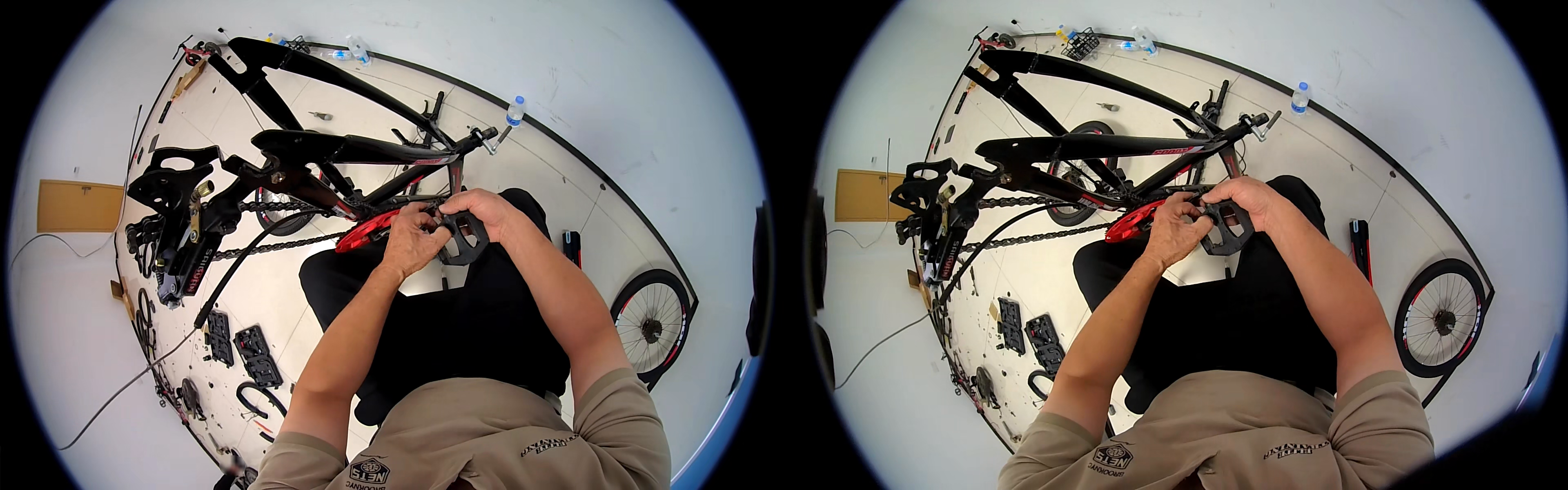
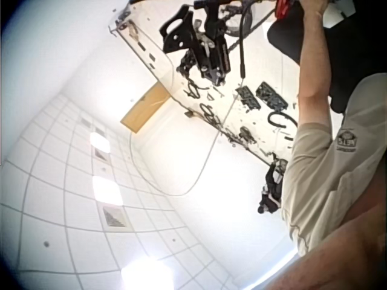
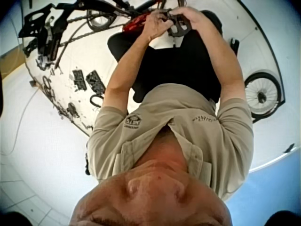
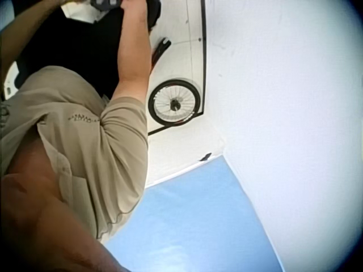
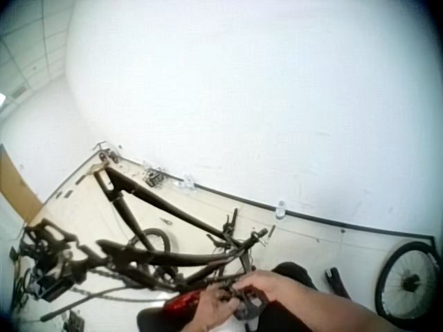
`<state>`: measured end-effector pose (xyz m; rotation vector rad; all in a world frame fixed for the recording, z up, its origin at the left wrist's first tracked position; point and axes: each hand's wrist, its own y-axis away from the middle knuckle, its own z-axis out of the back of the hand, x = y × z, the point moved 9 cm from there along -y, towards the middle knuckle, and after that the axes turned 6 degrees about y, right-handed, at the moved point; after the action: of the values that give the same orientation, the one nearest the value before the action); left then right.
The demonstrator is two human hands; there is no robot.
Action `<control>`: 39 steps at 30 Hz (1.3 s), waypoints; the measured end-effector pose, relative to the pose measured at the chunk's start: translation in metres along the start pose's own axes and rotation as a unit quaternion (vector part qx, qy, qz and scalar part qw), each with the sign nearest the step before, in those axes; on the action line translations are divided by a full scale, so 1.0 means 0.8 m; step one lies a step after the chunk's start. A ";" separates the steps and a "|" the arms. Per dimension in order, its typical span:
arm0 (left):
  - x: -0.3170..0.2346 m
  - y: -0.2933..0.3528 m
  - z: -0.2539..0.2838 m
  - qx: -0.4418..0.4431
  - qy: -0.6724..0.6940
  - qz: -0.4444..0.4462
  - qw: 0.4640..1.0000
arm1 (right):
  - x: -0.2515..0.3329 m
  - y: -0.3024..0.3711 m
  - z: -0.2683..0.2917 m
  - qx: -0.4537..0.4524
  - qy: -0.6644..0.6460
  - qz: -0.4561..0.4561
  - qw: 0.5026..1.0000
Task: The person attaches a bicycle pedal to the crank arm of a partially disassembled bicycle. They thread the pedal onto the crank, tighten it by hand, and then use a pedal wrench to secure it fully.
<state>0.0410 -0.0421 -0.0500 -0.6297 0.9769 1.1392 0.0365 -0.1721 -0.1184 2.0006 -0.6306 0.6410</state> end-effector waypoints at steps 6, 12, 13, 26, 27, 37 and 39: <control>0.010 0.001 0.000 -0.005 -0.040 -0.012 0.999 | 0.007 0.012 -0.007 -0.037 0.016 0.004 0.999; 0.005 -0.001 -0.001 0.007 -0.021 -0.004 1.000 | 0.001 0.011 -0.004 -0.011 0.003 -0.020 1.000; 0.006 -0.001 -0.001 0.006 -0.023 -0.003 1.000 | 0.000 0.009 -0.003 -0.016 0.010 -0.019 1.000; 0.006 0.001 -0.004 0.009 -0.031 -0.001 0.999 | 0.004 0.013 -0.003 -0.031 0.007 -0.012 0.999; 0.007 0.001 -0.004 0.011 -0.025 0.002 1.000 | 0.004 0.013 -0.004 -0.024 0.011 -0.011 1.000; 0.010 0.002 -0.004 -0.003 -0.027 -0.014 1.000 | 0.004 0.009 0.000 -0.056 0.033 0.007 0.998; 0.010 0.001 -0.005 0.007 -0.017 -0.008 1.000 | 0.006 0.013 -0.003 -0.036 0.008 -0.013 0.999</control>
<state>0.0402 -0.0414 -0.0587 -0.6041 0.9494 1.1255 0.0327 -0.1756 -0.1081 1.9320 -0.6095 0.6094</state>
